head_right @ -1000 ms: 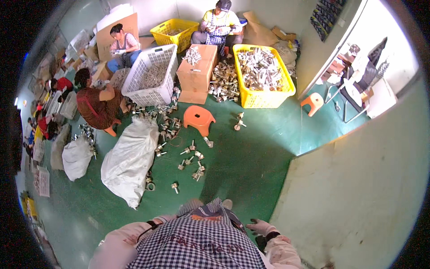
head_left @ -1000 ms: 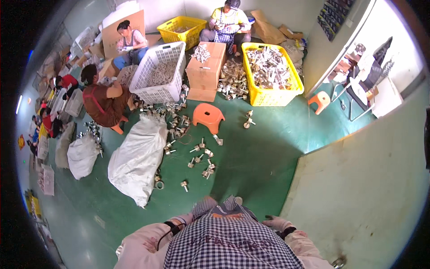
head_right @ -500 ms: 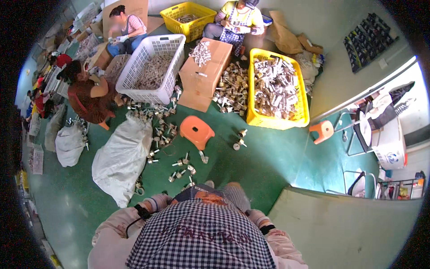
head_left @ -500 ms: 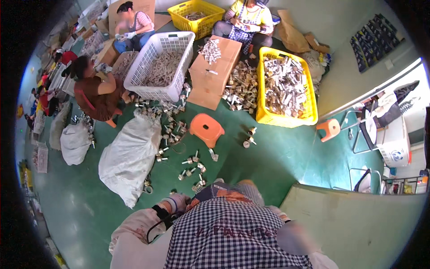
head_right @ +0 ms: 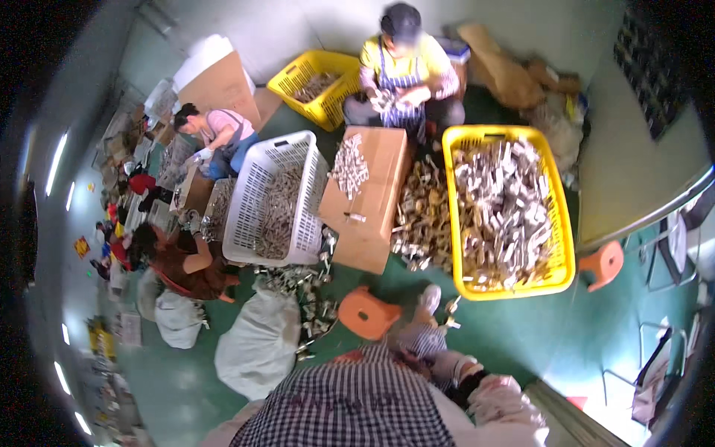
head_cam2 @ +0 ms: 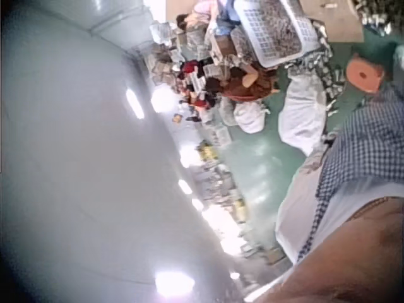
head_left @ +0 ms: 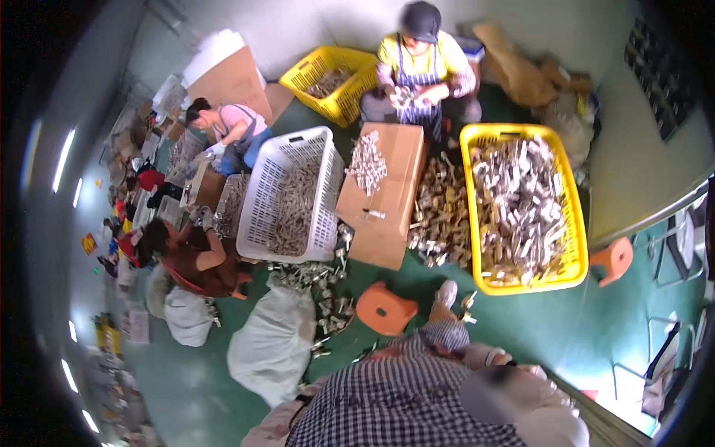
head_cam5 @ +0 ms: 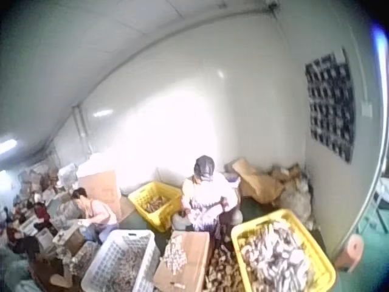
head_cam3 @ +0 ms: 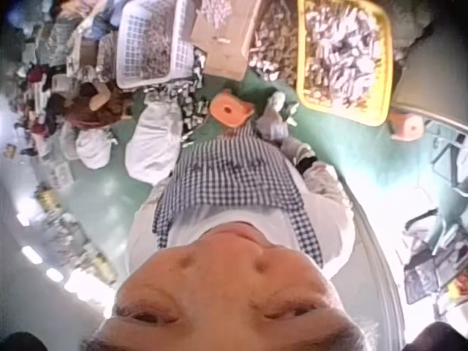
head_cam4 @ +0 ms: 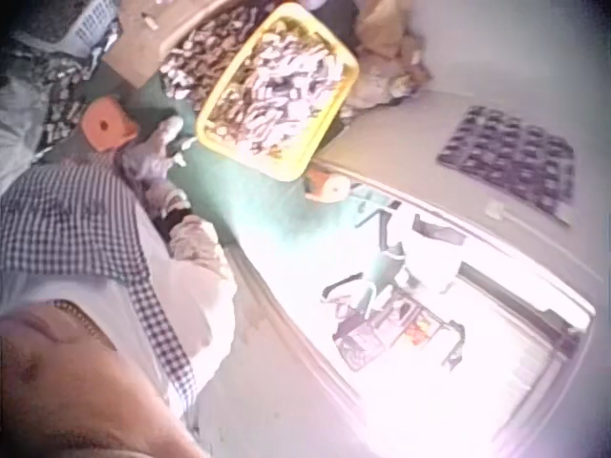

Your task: Sorting small white and silver plastic components from bulk containers into organized batches.

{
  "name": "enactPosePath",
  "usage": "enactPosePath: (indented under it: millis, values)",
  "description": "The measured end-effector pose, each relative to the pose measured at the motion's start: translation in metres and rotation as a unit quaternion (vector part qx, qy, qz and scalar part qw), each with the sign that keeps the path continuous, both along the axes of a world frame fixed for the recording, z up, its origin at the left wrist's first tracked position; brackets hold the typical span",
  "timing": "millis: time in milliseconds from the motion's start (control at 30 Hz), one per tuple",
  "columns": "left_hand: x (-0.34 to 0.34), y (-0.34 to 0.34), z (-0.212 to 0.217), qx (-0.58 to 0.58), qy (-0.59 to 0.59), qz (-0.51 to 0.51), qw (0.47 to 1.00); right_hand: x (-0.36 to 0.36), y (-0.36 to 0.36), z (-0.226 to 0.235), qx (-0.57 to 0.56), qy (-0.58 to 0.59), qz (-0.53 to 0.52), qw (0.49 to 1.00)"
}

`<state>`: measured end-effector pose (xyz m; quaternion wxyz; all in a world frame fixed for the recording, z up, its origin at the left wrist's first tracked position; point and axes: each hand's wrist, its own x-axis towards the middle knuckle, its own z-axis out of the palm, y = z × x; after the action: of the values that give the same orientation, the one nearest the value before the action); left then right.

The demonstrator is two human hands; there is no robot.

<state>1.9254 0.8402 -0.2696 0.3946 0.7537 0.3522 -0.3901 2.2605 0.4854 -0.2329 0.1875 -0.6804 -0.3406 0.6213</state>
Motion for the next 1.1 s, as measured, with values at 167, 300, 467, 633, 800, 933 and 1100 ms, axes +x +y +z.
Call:
enactPosePath:
  millis: [167,300,467,633,800,933,1100]
  values:
    - [0.092,0.017,0.076,-0.021,0.044,0.051,0.998,0.071,0.026,0.020,0.045,0.036,0.023,0.998]
    - [0.140,0.043,0.082,0.038,0.063,0.018,0.997,0.115,0.051,0.027,-0.051,0.036,0.053,0.997]
    - [0.224,0.084,0.111,-0.044,0.095,-0.107,0.989,0.115,0.049,-0.016,-0.020,0.059,0.013,0.998]
    - [0.259,0.142,0.095,-0.203,-0.015,-0.007,0.979,0.145,0.086,0.044,0.037,0.052,-0.149,0.987]
    - [0.338,0.226,0.061,-0.269,0.182,0.097,0.941,0.146,0.136,0.045,-0.041,0.027,-0.175,0.983]
    - [0.310,0.283,-0.003,-0.351,0.280,0.065,0.891,0.130,0.172,0.027,-0.091,0.086,-0.115,0.985]
    - [0.267,0.318,-0.041,-0.411,0.185,-0.154,0.879,0.160,0.223,0.010,-0.114,0.170,0.018,0.979]
